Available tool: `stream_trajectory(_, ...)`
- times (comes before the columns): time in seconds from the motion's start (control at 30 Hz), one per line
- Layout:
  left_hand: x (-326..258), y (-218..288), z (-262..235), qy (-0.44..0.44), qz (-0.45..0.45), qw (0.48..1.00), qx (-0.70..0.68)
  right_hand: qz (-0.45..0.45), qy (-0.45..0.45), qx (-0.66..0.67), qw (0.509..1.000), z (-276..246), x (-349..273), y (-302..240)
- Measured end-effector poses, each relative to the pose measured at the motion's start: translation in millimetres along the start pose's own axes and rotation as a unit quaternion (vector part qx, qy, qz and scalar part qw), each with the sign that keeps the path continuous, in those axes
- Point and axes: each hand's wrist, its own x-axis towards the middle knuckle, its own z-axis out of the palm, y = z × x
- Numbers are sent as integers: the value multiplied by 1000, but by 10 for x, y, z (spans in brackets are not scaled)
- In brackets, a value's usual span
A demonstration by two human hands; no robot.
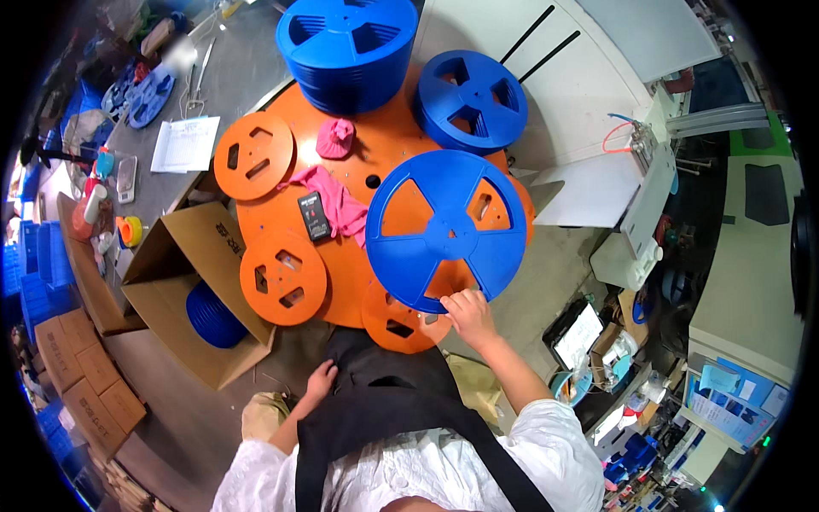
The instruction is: The person repeatedly picks up blue plastic spools from a cardboard box, rotates them in both hands, and places them back. The person then pours a clear liquid from a white container into a measuring cup and adds it to a machine hopper before returning to handle the spools.
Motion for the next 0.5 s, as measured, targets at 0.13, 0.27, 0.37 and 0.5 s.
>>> stream_trajectory(0.13,108,-197,-167,-18,-7,999,-27,-2,15,-19,1000,-138,-282,-573)
stream_trajectory(0.27,169,-338,-331,17,49,997,-59,17,-9,-18,1000,-317,-299,-1096)
stream_trajectory(0.37,211,-501,-426,15,52,995,-78,13,-23,-29,999,-403,-246,-1397)
stream_trajectory(0.5,164,-552,-537,14,48,993,-108,28,-40,-27,998,-453,-143,-1724)
